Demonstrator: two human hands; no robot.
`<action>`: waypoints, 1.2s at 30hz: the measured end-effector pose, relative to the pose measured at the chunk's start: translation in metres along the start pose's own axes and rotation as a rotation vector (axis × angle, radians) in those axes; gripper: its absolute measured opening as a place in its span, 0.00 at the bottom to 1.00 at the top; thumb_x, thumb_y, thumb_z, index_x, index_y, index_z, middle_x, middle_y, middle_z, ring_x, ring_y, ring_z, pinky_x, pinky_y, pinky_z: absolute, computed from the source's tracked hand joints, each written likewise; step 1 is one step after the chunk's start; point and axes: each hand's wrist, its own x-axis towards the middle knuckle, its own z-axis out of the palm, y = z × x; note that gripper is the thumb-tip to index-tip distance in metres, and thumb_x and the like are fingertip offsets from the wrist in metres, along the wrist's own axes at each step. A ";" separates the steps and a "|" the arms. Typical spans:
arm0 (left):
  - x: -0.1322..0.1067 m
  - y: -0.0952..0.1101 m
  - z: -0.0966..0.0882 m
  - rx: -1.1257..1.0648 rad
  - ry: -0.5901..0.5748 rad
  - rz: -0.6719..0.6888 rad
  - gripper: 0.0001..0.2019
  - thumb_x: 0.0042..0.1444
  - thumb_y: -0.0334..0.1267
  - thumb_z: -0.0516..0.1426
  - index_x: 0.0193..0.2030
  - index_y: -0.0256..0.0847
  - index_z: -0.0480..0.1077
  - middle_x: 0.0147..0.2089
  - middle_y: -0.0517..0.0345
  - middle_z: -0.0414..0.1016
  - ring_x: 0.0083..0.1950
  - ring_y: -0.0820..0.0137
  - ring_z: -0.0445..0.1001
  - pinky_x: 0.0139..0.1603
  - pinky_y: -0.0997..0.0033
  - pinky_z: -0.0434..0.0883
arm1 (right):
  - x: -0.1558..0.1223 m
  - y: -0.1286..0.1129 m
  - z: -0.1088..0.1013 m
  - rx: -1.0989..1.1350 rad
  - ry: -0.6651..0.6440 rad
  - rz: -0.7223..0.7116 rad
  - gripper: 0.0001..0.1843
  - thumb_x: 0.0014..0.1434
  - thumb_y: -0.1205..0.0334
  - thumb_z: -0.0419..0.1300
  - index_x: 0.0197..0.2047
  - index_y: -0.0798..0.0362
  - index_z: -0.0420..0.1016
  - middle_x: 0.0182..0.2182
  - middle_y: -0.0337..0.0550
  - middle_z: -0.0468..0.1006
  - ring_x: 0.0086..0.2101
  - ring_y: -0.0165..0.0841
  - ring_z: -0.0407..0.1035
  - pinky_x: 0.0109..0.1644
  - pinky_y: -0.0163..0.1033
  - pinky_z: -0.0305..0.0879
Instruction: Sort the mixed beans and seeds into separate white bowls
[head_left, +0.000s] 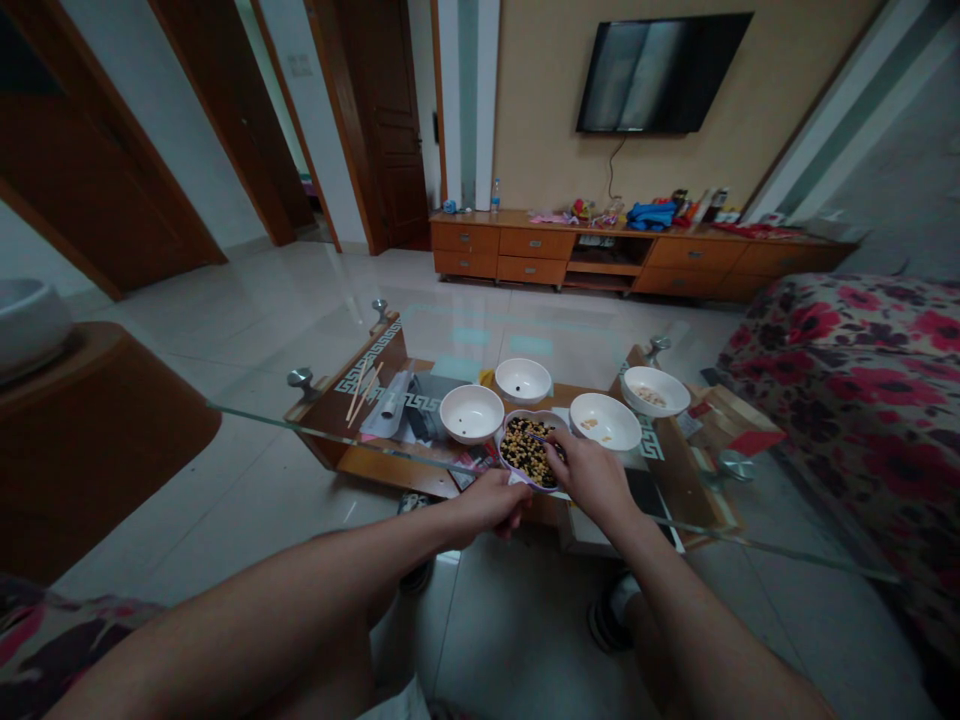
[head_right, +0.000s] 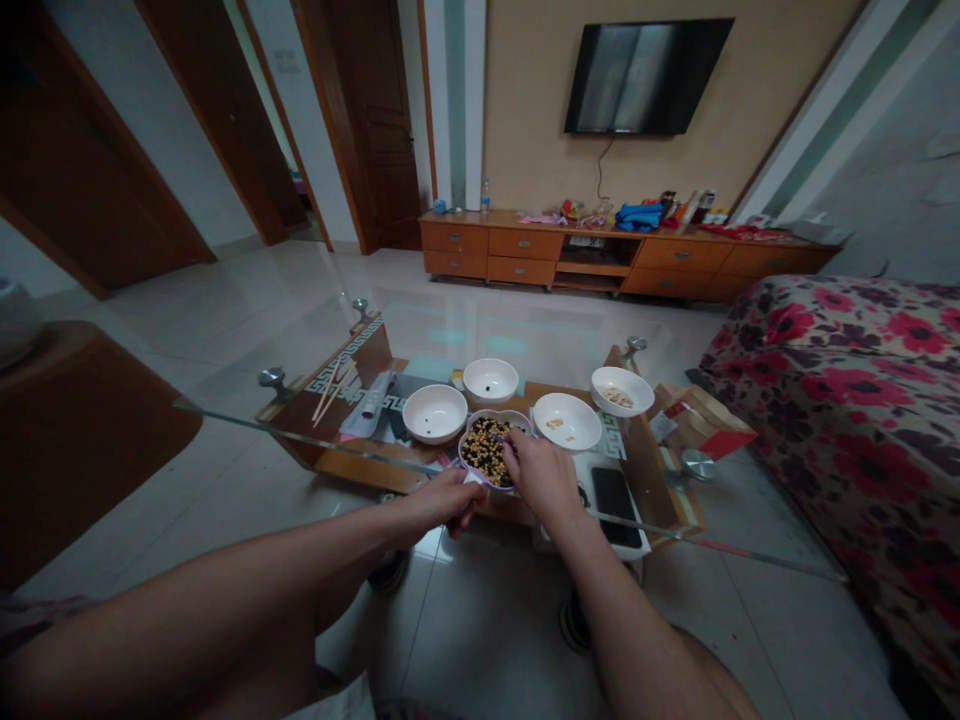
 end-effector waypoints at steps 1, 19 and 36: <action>0.000 0.001 0.000 0.003 0.000 0.000 0.06 0.55 0.36 0.51 0.28 0.41 0.64 0.17 0.64 0.63 0.17 0.74 0.60 0.17 0.76 0.60 | 0.000 0.000 0.001 -0.001 -0.001 0.000 0.15 0.68 0.54 0.48 0.46 0.48 0.74 0.35 0.44 0.83 0.33 0.34 0.75 0.31 0.35 0.53; -0.003 0.005 0.000 0.001 0.004 -0.011 0.06 0.56 0.36 0.52 0.28 0.42 0.63 0.17 0.64 0.63 0.16 0.75 0.59 0.17 0.77 0.59 | 0.003 -0.001 0.003 -0.017 -0.042 0.015 0.15 0.68 0.55 0.49 0.47 0.49 0.74 0.36 0.45 0.82 0.34 0.35 0.76 0.32 0.35 0.56; -0.003 0.005 0.000 0.014 -0.003 -0.010 0.06 0.55 0.35 0.50 0.29 0.42 0.63 0.17 0.64 0.63 0.16 0.74 0.59 0.17 0.76 0.59 | 0.002 -0.002 0.002 -0.016 -0.048 0.000 0.15 0.68 0.55 0.48 0.46 0.49 0.74 0.37 0.45 0.82 0.36 0.36 0.76 0.33 0.36 0.57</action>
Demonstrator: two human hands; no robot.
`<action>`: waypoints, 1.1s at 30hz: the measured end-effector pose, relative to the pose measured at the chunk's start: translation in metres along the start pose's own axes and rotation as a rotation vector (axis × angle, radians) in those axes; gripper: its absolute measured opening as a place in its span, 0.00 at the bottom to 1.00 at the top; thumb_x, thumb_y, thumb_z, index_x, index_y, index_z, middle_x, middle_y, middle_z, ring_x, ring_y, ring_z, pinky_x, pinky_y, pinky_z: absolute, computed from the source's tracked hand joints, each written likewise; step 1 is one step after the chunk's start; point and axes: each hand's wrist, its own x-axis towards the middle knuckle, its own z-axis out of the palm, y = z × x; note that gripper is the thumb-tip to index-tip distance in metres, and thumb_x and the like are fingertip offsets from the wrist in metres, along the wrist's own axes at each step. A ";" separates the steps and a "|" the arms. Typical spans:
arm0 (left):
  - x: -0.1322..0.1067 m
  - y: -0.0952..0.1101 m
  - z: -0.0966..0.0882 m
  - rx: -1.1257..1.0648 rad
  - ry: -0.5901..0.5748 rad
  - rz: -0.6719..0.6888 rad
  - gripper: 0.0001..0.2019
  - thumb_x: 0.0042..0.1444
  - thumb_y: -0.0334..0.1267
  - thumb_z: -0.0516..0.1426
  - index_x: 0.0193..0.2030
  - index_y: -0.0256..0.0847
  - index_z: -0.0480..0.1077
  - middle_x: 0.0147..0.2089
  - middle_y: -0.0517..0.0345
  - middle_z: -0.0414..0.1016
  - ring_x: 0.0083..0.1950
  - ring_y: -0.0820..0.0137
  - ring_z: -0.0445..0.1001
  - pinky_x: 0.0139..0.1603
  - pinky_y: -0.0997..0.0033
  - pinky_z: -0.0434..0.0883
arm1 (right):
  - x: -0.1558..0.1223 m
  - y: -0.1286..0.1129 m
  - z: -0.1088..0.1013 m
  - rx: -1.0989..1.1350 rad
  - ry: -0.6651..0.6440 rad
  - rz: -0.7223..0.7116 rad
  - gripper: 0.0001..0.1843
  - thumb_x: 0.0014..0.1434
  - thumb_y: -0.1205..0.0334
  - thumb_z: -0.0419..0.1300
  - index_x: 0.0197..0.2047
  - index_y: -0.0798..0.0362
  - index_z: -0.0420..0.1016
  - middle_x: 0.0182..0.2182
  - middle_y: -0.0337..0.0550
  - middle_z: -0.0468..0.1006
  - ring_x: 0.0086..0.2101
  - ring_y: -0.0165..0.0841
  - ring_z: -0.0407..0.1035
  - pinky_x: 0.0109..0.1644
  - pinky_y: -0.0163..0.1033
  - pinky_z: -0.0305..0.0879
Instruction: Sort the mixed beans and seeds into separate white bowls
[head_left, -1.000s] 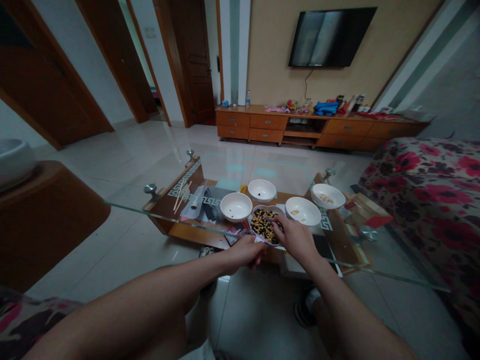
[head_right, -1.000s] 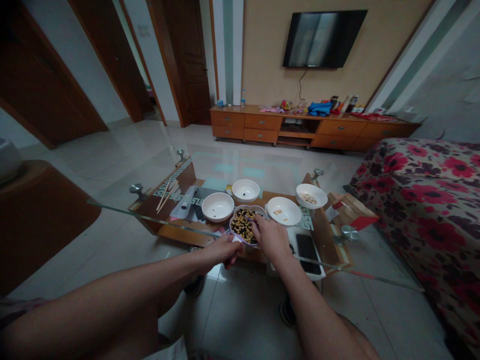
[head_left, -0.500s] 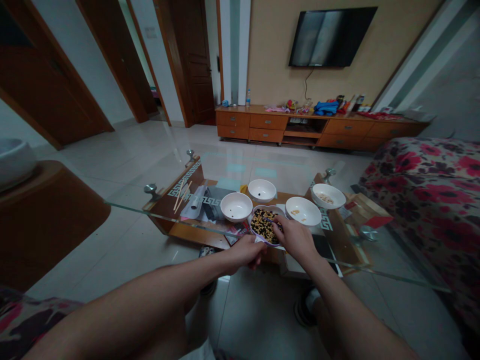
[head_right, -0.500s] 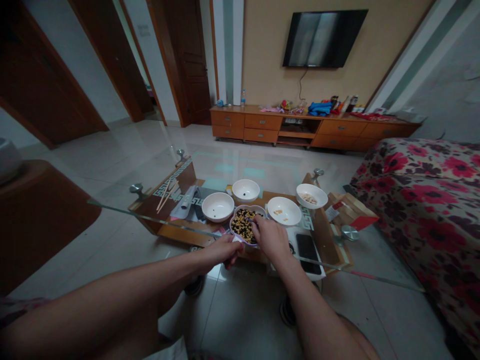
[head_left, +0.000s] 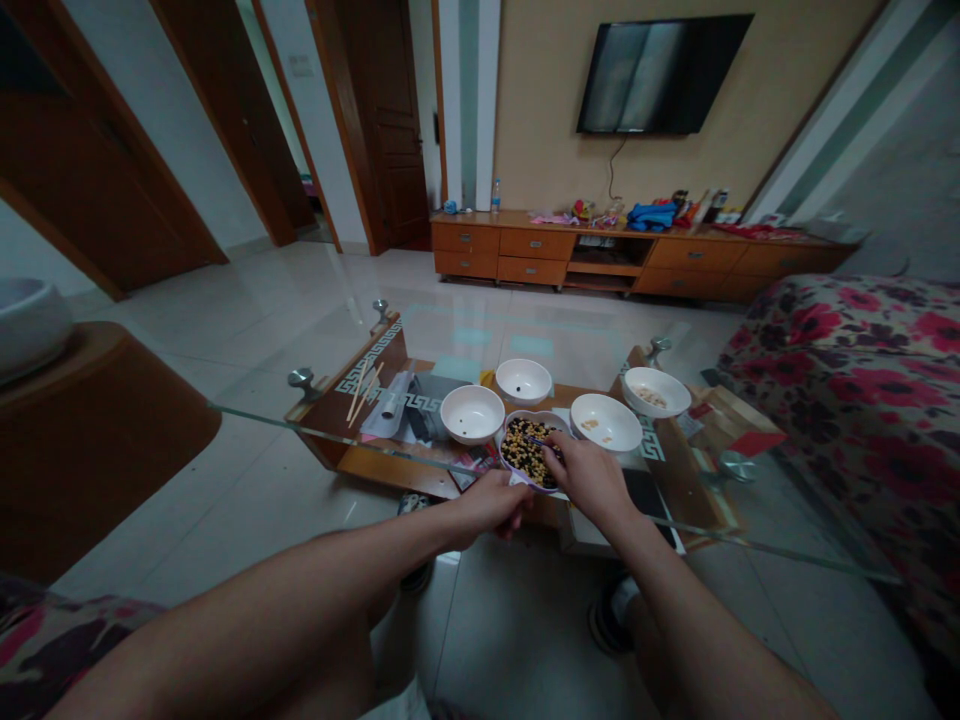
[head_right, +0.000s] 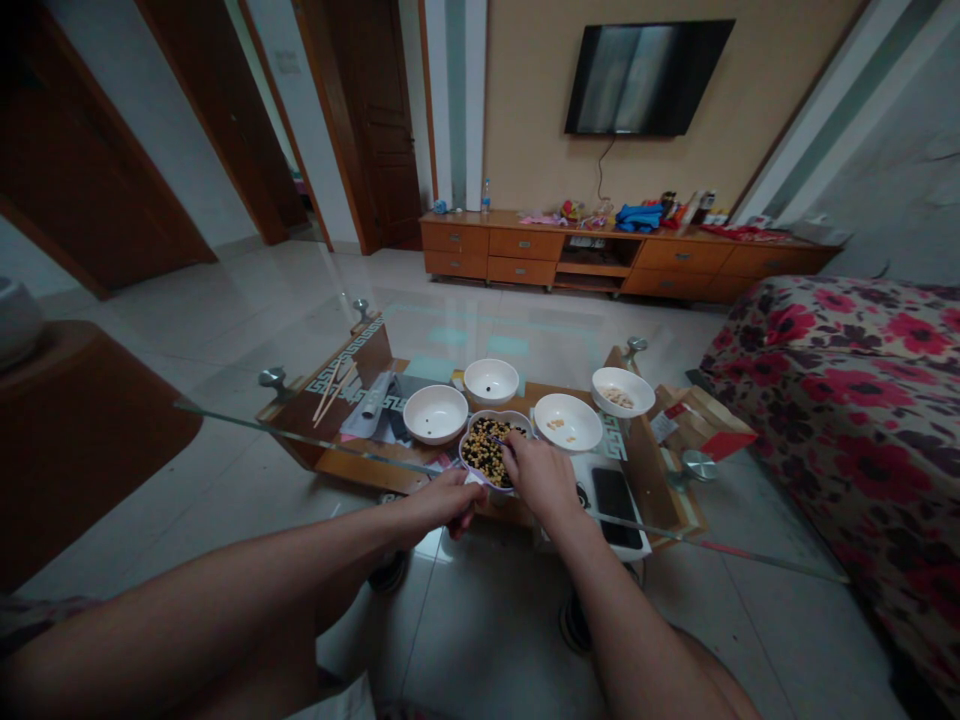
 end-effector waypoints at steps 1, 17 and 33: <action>0.000 0.000 0.000 -0.002 0.002 -0.003 0.05 0.55 0.35 0.50 0.29 0.42 0.63 0.17 0.64 0.63 0.16 0.74 0.59 0.17 0.76 0.60 | 0.000 0.000 0.000 0.000 0.000 -0.002 0.15 0.68 0.55 0.48 0.47 0.48 0.74 0.37 0.45 0.82 0.36 0.36 0.76 0.33 0.36 0.57; 0.002 -0.004 -0.001 -0.008 -0.005 0.020 0.06 0.55 0.38 0.52 0.28 0.42 0.64 0.17 0.65 0.63 0.16 0.75 0.59 0.17 0.77 0.60 | 0.001 0.000 0.002 -0.017 -0.008 -0.008 0.16 0.69 0.54 0.48 0.50 0.47 0.74 0.38 0.46 0.82 0.37 0.37 0.76 0.34 0.36 0.60; 0.001 -0.005 -0.001 -0.002 0.000 0.031 0.08 0.57 0.40 0.52 0.29 0.42 0.64 0.18 0.64 0.63 0.17 0.75 0.59 0.18 0.76 0.59 | 0.000 0.002 0.003 -0.007 -0.004 -0.010 0.16 0.69 0.55 0.48 0.50 0.46 0.74 0.38 0.44 0.83 0.37 0.36 0.77 0.35 0.35 0.61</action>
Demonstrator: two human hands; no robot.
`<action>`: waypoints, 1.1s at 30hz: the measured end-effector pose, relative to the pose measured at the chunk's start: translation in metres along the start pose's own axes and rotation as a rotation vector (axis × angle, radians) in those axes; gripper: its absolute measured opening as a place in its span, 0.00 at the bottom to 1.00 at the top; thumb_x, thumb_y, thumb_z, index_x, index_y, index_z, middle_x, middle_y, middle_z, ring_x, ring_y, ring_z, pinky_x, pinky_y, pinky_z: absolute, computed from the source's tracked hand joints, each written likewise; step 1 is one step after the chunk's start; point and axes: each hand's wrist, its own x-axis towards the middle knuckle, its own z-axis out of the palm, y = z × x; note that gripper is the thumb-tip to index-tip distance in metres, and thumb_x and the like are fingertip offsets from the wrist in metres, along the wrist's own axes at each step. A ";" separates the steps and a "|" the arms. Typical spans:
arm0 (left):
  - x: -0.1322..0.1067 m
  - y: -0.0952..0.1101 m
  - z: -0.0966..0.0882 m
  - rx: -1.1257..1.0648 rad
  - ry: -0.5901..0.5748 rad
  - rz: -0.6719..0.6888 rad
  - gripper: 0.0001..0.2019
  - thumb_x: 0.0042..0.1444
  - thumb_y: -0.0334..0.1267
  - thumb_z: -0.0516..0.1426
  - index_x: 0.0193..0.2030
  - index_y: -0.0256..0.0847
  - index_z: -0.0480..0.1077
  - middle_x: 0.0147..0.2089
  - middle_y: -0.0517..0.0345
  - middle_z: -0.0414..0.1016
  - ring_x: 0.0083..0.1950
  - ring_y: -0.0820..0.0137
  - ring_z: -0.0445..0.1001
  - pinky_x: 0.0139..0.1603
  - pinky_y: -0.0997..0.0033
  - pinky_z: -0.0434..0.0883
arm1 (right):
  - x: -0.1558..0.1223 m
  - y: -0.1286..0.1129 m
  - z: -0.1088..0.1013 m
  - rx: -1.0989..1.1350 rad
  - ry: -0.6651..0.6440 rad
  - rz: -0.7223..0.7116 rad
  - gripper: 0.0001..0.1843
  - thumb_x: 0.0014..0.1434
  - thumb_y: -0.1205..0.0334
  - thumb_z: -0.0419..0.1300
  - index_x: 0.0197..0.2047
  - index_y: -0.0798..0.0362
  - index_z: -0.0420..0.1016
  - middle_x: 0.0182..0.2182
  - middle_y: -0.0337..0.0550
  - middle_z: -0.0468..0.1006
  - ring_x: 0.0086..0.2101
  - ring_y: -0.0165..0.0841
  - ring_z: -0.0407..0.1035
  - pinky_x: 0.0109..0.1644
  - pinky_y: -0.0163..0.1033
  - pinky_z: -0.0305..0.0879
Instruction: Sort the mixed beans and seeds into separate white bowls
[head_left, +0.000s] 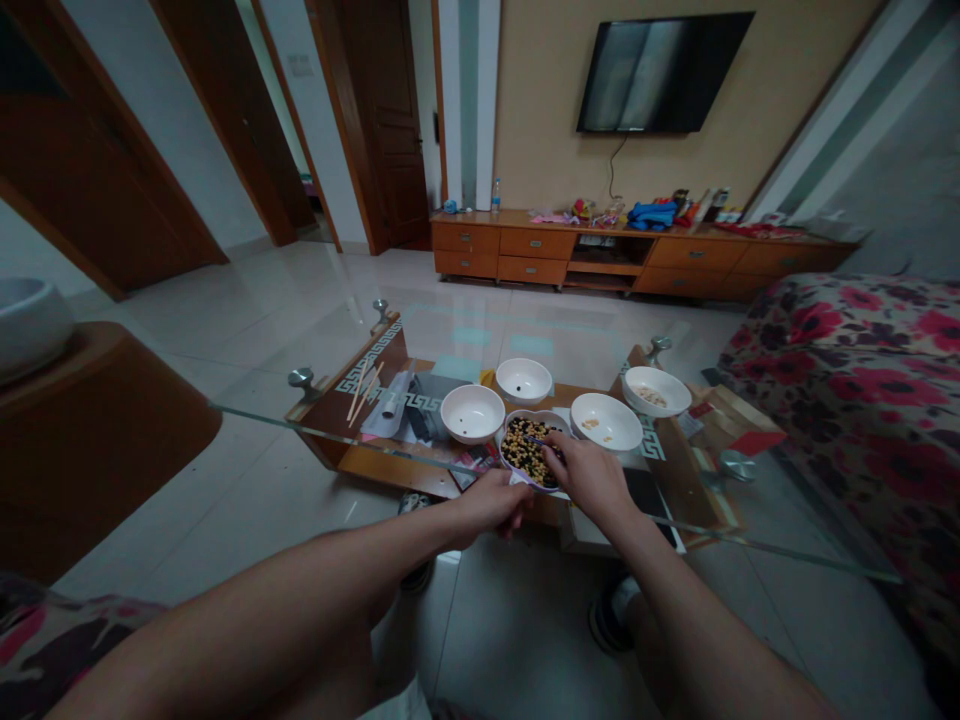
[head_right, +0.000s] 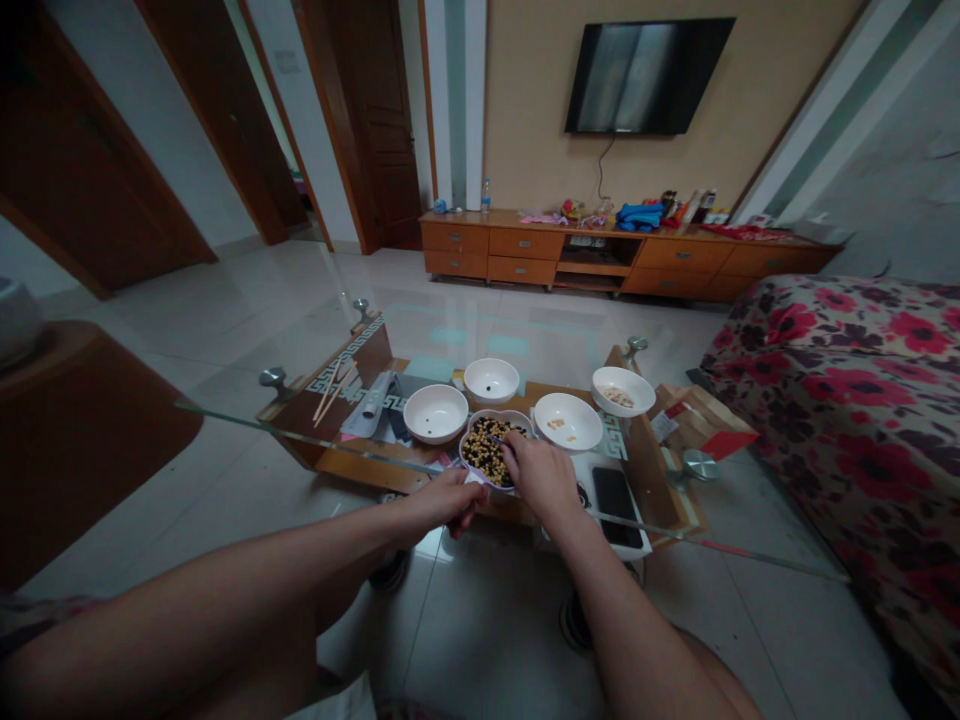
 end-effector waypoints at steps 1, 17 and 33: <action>0.000 0.000 0.000 0.000 0.001 0.001 0.08 0.57 0.39 0.52 0.29 0.42 0.63 0.18 0.64 0.63 0.17 0.74 0.59 0.18 0.75 0.59 | 0.000 0.000 0.000 -0.001 -0.001 0.000 0.16 0.69 0.55 0.48 0.50 0.46 0.74 0.38 0.44 0.83 0.36 0.36 0.77 0.34 0.35 0.61; 0.000 0.002 0.001 -0.013 0.000 -0.020 0.06 0.57 0.38 0.52 0.30 0.42 0.63 0.18 0.64 0.63 0.17 0.75 0.59 0.18 0.76 0.59 | 0.001 -0.002 0.000 0.001 0.005 -0.004 0.17 0.69 0.55 0.48 0.50 0.47 0.76 0.40 0.46 0.83 0.38 0.37 0.77 0.36 0.36 0.63; -0.002 0.006 0.001 -0.015 0.003 -0.021 0.05 0.55 0.36 0.51 0.29 0.41 0.63 0.17 0.64 0.63 0.16 0.74 0.59 0.17 0.76 0.59 | -0.001 -0.004 -0.002 0.055 0.146 -0.011 0.18 0.69 0.54 0.48 0.51 0.47 0.76 0.38 0.44 0.83 0.37 0.36 0.77 0.34 0.36 0.61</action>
